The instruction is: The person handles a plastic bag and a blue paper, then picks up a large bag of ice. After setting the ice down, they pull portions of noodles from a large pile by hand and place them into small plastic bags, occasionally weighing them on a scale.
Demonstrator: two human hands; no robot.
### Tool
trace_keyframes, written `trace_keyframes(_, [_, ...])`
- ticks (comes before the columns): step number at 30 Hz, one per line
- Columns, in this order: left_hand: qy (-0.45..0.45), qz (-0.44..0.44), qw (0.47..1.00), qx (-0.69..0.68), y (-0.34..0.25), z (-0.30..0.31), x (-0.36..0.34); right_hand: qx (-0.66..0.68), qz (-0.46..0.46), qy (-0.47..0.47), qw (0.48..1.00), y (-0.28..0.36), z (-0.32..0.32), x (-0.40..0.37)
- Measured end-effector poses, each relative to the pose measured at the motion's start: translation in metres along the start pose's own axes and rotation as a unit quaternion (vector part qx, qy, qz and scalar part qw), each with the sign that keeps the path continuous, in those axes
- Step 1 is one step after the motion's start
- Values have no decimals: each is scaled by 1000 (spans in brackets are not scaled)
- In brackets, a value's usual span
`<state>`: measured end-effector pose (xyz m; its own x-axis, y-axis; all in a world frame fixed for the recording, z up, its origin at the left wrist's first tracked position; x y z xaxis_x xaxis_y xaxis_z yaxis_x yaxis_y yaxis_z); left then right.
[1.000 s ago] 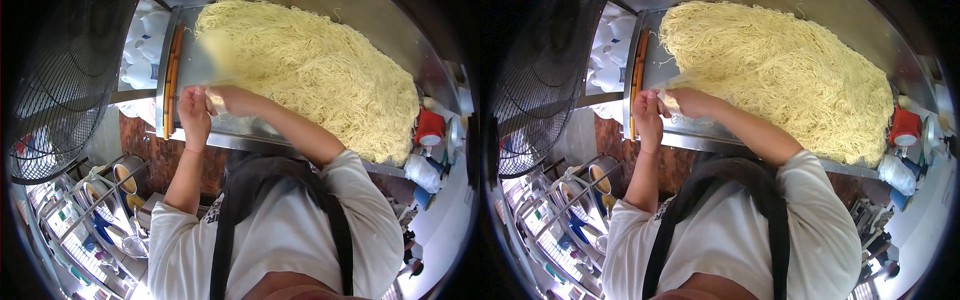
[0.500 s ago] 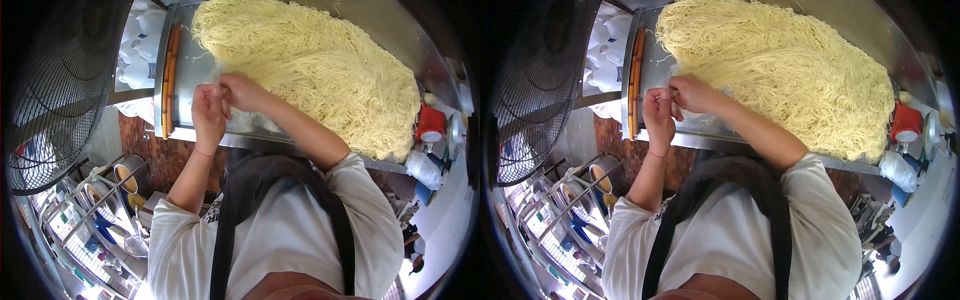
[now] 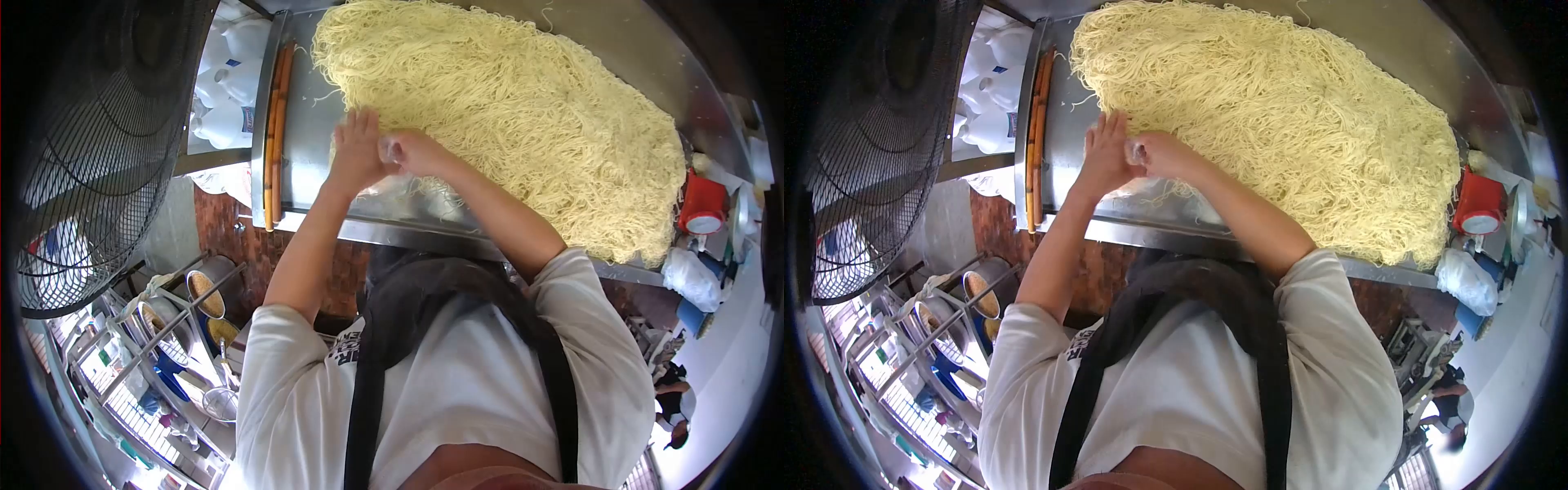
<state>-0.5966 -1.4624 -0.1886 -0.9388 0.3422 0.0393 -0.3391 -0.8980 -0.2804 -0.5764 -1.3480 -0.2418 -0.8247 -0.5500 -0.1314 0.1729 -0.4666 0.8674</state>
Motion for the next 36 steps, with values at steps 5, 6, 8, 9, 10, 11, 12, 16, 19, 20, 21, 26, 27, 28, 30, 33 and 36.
trace_keyframes(5, [193,138,970,60,37,-55,14,-19,95,-89,991,2,13,-20])
trace_keyframes(6, [183,130,975,1,42,-49,10,-69,90,-137,984,6,13,-28])
trace_keyframes(8, [159,107,975,-115,50,-30,-3,-273,116,-175,939,33,12,-33])
trace_keyframes(9, [189,102,967,-140,45,-17,-8,-371,125,-190,900,45,9,-32])
trace_keyframes(10, [219,98,957,-163,35,8,-10,-327,168,-202,908,51,5,-23])
trace_keyframes(11, [248,95,946,-186,26,28,-13,-282,210,-213,911,56,2,-11])
trace_keyframes(12, [211,34,959,-185,16,45,-19,-236,254,-223,911,60,1,-1])
trace_keyframes(16, [151,55,959,-232,26,75,-29,-89,233,-21,968,51,6,36])
trace_keyframes(19, [136,81,959,-237,30,100,-32,-74,187,-38,979,46,28,43])
trace_keyframes(20, [121,84,963,-227,30,107,-32,-90,158,-43,982,41,39,42])
trace_keyframes(21, [116,74,964,-226,29,108,-32,-107,128,-48,985,33,49,39])
trace_keyframes(26, [132,53,972,-189,16,105,-31,-54,66,-196,977,-1,98,7])
trace_keyframes(27, [124,33,970,-205,12,104,-30,-41,7,-234,971,-2,112,-5])
trace_keyframes(28, [115,14,969,-220,10,101,-28,-28,-51,-271,961,-7,126,-17])
trace_keyframes(30, [113,7,967,-227,17,89,-29,36,-215,-322,921,-51,158,-42])
trace_keyframes(33, [134,35,969,-202,38,71,-26,-242,-132,-338,900,-111,234,-83])
trace_keyframes(36, [156,26,973,-169,44,56,-32,-329,-212,-272,879,-119,316,-124])
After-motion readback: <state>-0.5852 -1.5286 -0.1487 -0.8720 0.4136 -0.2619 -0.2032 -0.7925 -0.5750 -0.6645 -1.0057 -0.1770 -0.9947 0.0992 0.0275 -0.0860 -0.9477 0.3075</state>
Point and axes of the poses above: each hand's wrist, its own x-axis towards the middle knuckle, its own z-axis out of the back of the hand, y = z × x, the point moved 6 cm from there along x, towards the middle knuckle, and after that the axes turned 14 degrees about z, right-handed, at the moved point
